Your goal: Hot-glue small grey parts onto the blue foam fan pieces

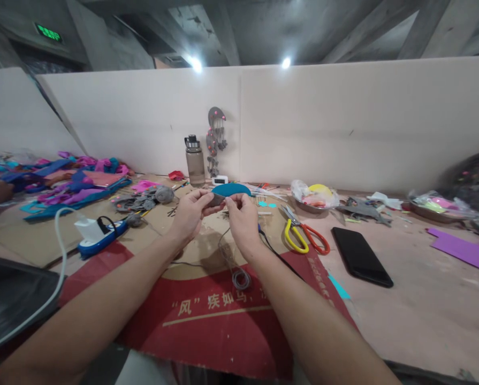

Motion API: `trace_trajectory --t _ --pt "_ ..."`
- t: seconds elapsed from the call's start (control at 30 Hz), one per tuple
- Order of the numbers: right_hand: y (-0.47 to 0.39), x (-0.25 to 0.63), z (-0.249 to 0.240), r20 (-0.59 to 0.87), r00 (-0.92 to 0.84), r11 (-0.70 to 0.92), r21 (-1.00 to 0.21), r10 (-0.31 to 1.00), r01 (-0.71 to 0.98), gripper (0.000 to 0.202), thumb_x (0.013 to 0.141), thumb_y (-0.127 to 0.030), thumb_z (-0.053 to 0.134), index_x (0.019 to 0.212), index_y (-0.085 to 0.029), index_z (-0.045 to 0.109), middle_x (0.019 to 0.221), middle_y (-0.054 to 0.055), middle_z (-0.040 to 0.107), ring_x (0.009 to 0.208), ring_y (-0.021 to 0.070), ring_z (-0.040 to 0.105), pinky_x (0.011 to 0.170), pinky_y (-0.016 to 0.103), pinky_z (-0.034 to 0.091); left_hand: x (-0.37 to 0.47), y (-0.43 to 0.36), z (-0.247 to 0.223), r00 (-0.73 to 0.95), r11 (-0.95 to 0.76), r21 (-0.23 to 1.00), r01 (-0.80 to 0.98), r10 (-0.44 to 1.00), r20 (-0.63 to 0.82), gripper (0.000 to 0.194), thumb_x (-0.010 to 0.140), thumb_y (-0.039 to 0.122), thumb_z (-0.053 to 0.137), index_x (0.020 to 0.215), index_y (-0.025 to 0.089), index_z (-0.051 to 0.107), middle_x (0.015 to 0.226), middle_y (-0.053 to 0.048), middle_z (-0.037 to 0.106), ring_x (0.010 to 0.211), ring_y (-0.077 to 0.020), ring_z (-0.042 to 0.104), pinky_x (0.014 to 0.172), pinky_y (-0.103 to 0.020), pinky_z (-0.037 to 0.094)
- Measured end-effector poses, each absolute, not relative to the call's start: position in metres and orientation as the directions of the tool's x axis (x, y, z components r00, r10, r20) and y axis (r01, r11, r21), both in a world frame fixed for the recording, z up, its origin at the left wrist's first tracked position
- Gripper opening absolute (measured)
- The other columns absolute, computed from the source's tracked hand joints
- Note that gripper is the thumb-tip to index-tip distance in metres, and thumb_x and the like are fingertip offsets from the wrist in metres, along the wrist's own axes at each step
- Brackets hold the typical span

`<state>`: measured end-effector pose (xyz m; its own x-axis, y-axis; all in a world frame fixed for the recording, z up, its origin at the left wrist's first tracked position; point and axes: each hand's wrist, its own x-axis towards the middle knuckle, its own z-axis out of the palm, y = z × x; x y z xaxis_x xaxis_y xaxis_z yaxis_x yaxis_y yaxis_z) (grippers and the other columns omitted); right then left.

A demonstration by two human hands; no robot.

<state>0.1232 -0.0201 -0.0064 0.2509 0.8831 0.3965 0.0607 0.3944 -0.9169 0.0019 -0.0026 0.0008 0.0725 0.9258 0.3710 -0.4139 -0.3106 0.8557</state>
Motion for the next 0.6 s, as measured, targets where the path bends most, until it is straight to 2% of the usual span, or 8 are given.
trace_trajectory --t 0.6 --pt "-0.0217 0.1222 -0.0065 0.355 0.247 0.356 -0.934 0.902 0.041 0.022 0.074 -0.041 0.056 0.079 -0.020 0.055 0.077 0.001 0.059 0.067 0.0122 0.053 0.060 0.024 0.043 0.0012 -0.0062 0.0063 0.011 -0.259 0.853 -0.454 0.955 0.296 0.021 0.070 0.028 0.068 0.073 0.014 0.053 0.072 -0.001 0.064 0.066 -0.0137 0.066 0.073 -0.034 0.058"
